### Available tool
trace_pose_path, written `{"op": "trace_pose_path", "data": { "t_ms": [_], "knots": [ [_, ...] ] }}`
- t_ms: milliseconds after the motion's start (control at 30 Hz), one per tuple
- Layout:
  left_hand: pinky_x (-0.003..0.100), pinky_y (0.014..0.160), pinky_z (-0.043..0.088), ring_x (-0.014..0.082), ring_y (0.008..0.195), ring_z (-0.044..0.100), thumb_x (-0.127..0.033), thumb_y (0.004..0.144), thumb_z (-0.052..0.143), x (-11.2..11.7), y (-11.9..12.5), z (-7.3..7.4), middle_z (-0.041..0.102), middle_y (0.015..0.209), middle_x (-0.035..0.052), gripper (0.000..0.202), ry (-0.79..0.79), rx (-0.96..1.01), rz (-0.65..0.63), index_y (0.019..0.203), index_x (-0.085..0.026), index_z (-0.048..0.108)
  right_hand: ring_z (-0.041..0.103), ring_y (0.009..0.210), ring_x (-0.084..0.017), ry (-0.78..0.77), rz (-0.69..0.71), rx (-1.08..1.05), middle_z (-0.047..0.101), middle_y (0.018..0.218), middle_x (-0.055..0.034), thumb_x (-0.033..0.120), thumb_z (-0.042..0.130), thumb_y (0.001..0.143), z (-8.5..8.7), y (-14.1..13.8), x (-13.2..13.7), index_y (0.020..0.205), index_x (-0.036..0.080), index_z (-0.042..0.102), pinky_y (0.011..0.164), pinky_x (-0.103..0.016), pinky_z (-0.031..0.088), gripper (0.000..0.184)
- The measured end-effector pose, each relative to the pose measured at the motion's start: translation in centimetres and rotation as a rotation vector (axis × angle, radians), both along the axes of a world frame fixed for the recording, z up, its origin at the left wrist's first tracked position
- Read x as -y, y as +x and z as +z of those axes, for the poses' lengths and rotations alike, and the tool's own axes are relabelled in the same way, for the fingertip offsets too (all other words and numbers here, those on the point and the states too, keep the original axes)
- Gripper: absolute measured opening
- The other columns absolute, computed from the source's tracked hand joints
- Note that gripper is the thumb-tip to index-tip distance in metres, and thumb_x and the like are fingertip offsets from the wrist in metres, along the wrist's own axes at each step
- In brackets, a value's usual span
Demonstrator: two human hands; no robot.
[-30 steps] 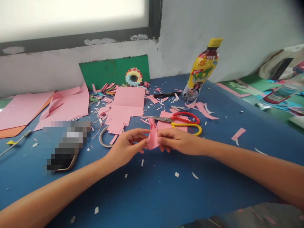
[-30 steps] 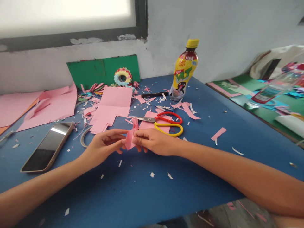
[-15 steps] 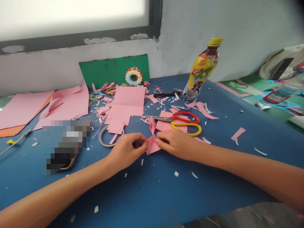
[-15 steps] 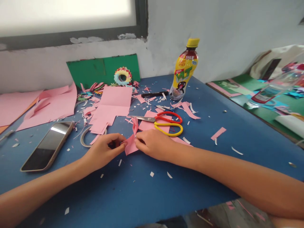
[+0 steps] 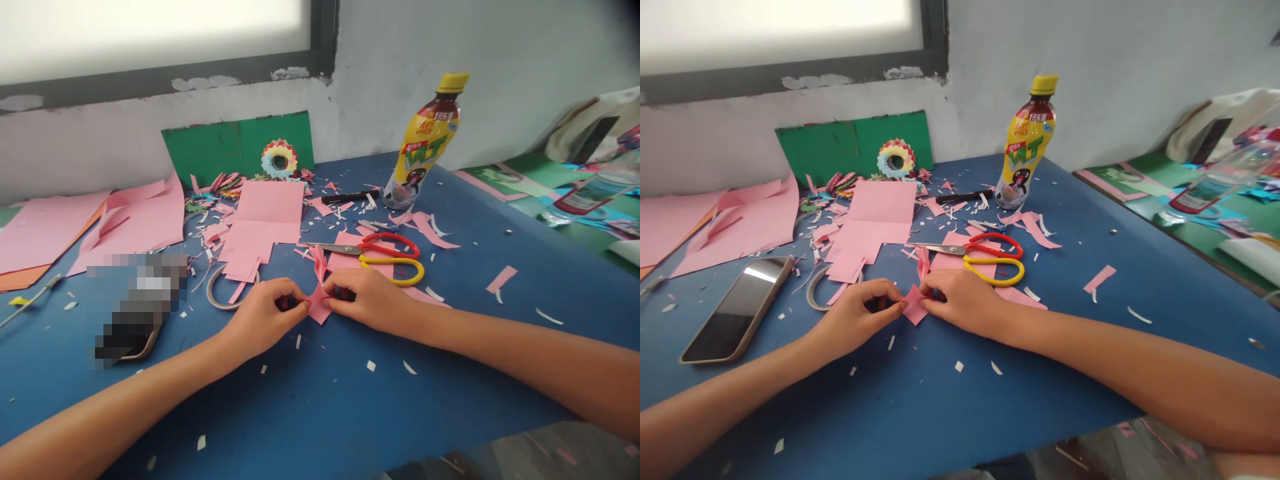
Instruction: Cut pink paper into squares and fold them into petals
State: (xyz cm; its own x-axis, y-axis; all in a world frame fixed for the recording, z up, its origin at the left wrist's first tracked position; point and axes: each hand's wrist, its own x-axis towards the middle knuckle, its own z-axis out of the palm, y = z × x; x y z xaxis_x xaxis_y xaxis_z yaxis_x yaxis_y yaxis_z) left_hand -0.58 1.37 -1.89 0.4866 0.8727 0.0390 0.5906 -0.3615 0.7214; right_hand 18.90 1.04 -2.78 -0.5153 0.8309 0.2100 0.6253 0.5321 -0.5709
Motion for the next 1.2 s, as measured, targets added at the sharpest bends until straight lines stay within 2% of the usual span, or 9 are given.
{"op": "trace_pose_path", "data": {
  "t_ms": [200,333,500,600,733,833,900,1033,1200],
  "knots": [
    [0.021,0.059,0.048,0.011,0.064,0.059,-0.015,0.078,0.053,-0.8,-0.8,-0.9,0.065,0.081,0.0043,0.017,0.27,-0.012,-0.17,0.086,-0.016,0.069,0.061,0.082,-0.015,0.243,0.203,-0.039,0.068,0.088,-0.0035,0.015,0.052,0.083,-0.8,0.6,-0.5,0.088,0.018,0.064,0.074,-0.026,0.046,0.013],
    [0.026,0.069,0.051,0.0166,0.078,0.062,-0.014,0.085,0.046,-1.3,-1.4,-0.8,0.068,0.09,0.0075,0.022,0.576,-0.126,-0.425,0.092,-0.014,0.067,0.061,0.081,-0.015,0.46,0.349,-0.011,0.07,0.089,-0.004,0.017,0.045,0.088,-0.9,1.2,-1.2,0.089,0.017,0.065,0.075,-0.029,0.047,0.02],
    [0.03,0.068,0.052,0.0181,0.075,0.063,-0.016,0.089,0.04,-1.3,-1.7,-0.2,0.069,0.089,0.0096,0.026,0.796,-0.266,-0.559,0.097,-0.011,0.064,0.062,0.082,-0.016,0.6,0.425,0.069,0.07,0.092,-0.0065,0.017,0.043,0.089,-0.7,1.5,-1.4,0.09,0.014,0.066,0.076,-0.03,0.048,0.023],
    [0.028,0.068,0.052,0.0167,0.073,0.063,-0.019,0.089,0.043,-1.1,-1.4,-0.4,0.07,0.085,0.0087,0.024,0.761,-0.197,-0.518,0.091,-0.013,0.066,0.062,0.081,-0.016,0.49,0.4,0.023,0.07,0.09,-0.0058,0.022,0.047,0.088,-0.7,1.2,-1.1,0.091,0.015,0.066,0.076,-0.029,0.048,0.021],
    [0.021,0.06,0.05,0.0125,0.065,0.061,-0.022,0.085,0.05,-0.9,-0.8,-1.1,0.068,0.074,0.0059,0.02,0.561,-0.053,-0.271,0.082,-0.015,0.069,0.063,0.074,-0.012,0.155,0.181,-0.118,0.07,0.083,-0.0028,0.023,0.053,0.085,-0.8,0.5,-0.8,0.09,0.017,0.066,0.067,-0.022,0.049,0.016],
    [0.02,0.057,0.049,0.0116,0.062,0.06,-0.022,0.084,0.052,-1.0,-0.7,-1.4,0.066,0.071,0.0047,0.018,0.496,-0.057,-0.182,0.082,-0.015,0.069,0.063,0.073,-0.012,0.129,0.119,-0.128,0.07,0.082,-0.0025,0.022,0.055,0.083,-0.9,0.3,-0.7,0.088,0.018,0.067,0.067,-0.022,0.049,0.014],
    [0.021,0.059,0.05,0.0126,0.065,0.06,-0.02,0.084,0.052,-1.1,-0.8,-1.4,0.066,0.074,0.0053,0.018,0.513,-0.074,-0.23,0.084,-0.014,0.069,0.063,0.076,-0.014,0.225,0.165,-0.088,0.069,0.082,-0.0041,0.022,0.053,0.085,-1.0,0.5,-0.8,0.086,0.017,0.067,0.07,-0.024,0.049,0.015],
    [0.024,0.07,0.05,0.0151,0.078,0.061,-0.015,0.085,0.047,-1.6,-1.4,-1.0,0.066,0.087,0.0084,0.021,0.565,-0.108,-0.429,0.091,-0.013,0.067,0.061,0.083,-0.015,0.449,0.415,0.05,0.069,0.092,-0.0073,0.019,0.044,0.089,-0.8,1.6,-1.4,0.093,0.014,0.065,0.073,-0.027,0.049,0.022],
    [0.027,0.077,0.049,0.017,0.085,0.06,-0.012,0.086,0.042,-2.1,-2.2,-0.2,0.066,0.098,0.0091,0.025,0.624,-0.207,-0.639,0.098,-0.014,0.064,0.06,0.087,-0.016,0.582,0.574,0.188,0.067,0.099,-0.0069,0.018,0.035,0.093,-0.2,2.4,-1.8,0.1,0.015,0.063,0.075,-0.029,0.049,0.029]
  ]
}}
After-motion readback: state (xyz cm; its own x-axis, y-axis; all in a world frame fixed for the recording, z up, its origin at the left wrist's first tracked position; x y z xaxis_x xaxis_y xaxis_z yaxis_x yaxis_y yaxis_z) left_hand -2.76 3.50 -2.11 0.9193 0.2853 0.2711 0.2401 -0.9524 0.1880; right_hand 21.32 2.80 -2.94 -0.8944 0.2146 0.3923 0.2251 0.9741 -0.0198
